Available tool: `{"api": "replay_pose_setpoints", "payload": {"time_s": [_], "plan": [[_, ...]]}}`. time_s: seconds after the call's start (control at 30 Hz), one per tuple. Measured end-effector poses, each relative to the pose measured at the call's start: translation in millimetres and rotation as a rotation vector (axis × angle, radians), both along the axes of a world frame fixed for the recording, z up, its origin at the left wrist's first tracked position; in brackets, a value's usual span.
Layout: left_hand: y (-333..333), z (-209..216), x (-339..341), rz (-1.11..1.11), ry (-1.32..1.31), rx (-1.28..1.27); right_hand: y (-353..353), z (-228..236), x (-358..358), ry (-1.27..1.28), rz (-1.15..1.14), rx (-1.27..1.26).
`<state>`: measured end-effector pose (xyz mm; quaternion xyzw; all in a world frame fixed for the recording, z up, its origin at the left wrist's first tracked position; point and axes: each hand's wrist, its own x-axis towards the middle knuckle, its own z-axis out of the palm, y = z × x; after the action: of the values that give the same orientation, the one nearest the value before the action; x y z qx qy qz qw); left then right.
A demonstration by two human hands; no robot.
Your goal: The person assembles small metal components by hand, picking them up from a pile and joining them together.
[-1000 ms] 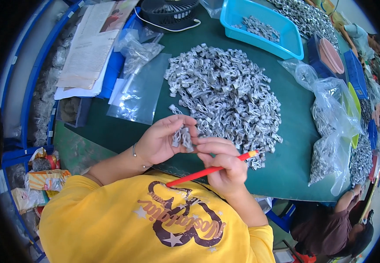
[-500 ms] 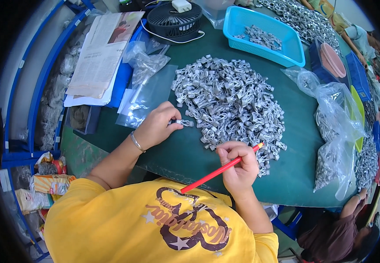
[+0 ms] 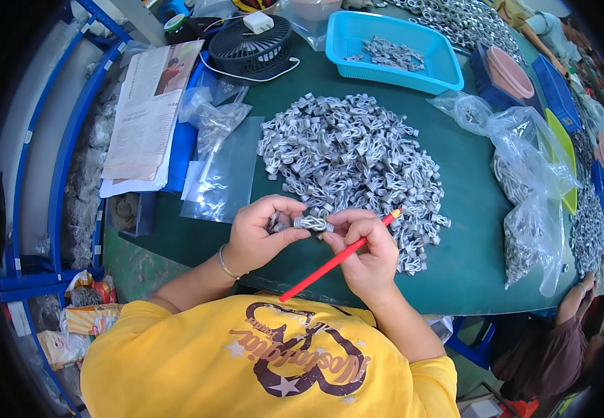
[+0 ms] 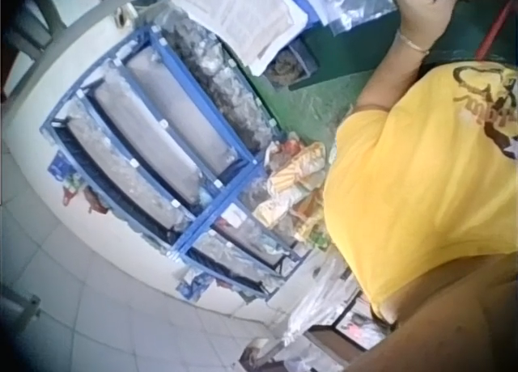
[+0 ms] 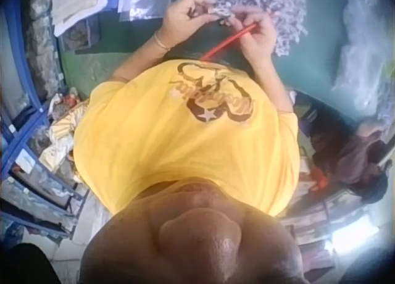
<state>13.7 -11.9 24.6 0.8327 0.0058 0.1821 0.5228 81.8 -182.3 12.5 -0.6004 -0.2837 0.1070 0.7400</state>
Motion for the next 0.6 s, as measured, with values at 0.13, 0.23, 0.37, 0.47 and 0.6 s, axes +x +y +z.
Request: {"api": "replay_pose_setpoints", "payload": {"time_s": [0.13,0.23,0.37,0.47,0.6], "plan": [[-0.1,-5.4,-1.2,-0.026,0.010,-0.082,-0.7,1.3,0.7,-0.048,-0.009,0.019],[-1.1,-3.4,0.7,-0.043,0.001,-0.079,-0.3,5.8,-0.9,0.150,-0.006,0.034],[2.7,-6.0,-3.4,-0.066,-0.034,-0.071,2.4,3.3,-0.7,0.430,0.080,0.070],[1.3,-4.8,-1.3,-0.106,-0.056,-0.066,-0.5,0.0,3.0,0.523,0.117,0.106],[-5.0,-1.0,-0.7,-0.093,-0.034,-0.148,-0.3,-9.5,3.9,0.381,0.114,0.204]]}}
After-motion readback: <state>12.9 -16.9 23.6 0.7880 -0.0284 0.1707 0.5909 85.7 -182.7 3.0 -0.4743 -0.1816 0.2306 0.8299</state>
